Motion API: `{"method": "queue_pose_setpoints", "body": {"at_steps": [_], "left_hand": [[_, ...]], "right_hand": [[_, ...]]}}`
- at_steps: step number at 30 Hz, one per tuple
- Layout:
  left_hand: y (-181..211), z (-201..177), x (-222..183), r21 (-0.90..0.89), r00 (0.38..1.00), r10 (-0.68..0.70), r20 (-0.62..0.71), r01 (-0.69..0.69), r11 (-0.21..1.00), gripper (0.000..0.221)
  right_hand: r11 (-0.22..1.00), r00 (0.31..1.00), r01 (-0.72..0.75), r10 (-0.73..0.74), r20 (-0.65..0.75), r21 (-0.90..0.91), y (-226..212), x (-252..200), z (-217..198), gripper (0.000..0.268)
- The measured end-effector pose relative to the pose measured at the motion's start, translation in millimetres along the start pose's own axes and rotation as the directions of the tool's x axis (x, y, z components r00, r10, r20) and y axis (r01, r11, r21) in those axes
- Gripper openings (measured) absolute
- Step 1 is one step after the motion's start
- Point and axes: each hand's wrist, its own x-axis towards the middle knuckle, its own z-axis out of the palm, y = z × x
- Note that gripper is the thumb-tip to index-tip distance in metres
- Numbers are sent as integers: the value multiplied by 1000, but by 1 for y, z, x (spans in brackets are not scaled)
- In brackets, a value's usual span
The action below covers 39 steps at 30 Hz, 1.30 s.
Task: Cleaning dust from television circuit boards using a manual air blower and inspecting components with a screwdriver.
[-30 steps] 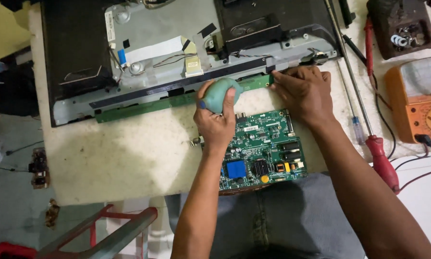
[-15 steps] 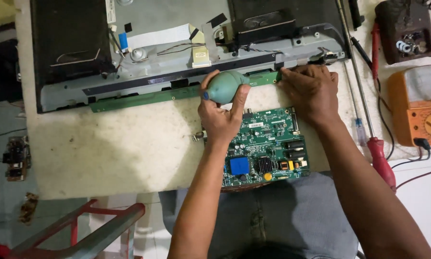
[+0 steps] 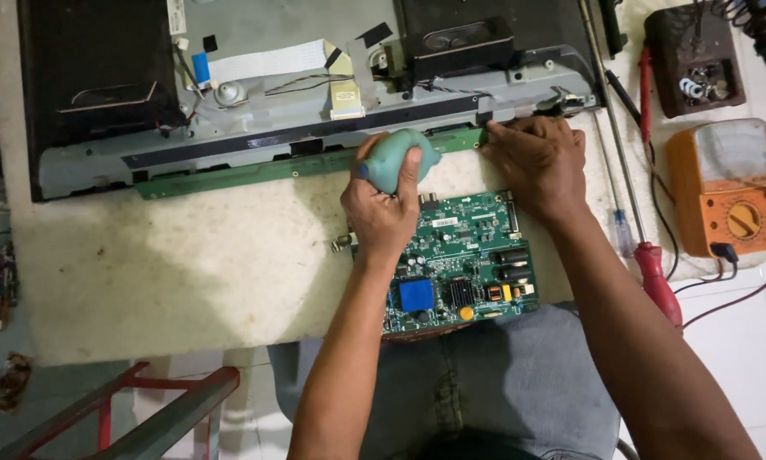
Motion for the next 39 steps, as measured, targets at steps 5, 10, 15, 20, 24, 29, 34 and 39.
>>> {"method": "queue_pose_setpoints", "body": {"at_steps": [5,10,15,20,24,29,34,39], "left_hand": [[21,-28,17,-145,999,-18,-46,11,989,38],[-40,-125,52,-188,987,-70,-142,43,981,34],[-44,-185,45,-27,847,-529,-58,528,849,41],[-31,-180,36,-89,972,-181,147,195,977,49],[-31,-176,30,-112,982,-66,177,87,990,55],[-70,-209,58,-526,915,-373,-153,244,815,39],[-127,-249,83,-477,790,-456,-410,241,845,49],[-106,-261,85,-368,820,-536,-202,443,817,67]], "right_hand": [[994,999,46,-45,15,-102,-2,1,-4,30],[993,1000,27,-27,3,-114,-1,-3,5,35],[981,998,20,-8,60,-191,-35,13,-10,23],[987,985,-148,152,84,-54,-41,13,-8,32],[997,996,-67,65,68,27,-39,11,-6,31],[971,970,239,-240,-40,-26,-19,9,2,27],[975,975,221,-221,-4,-11,22,-3,14,24],[924,984,130,-75,165,-359,10,1,14,27]]}}
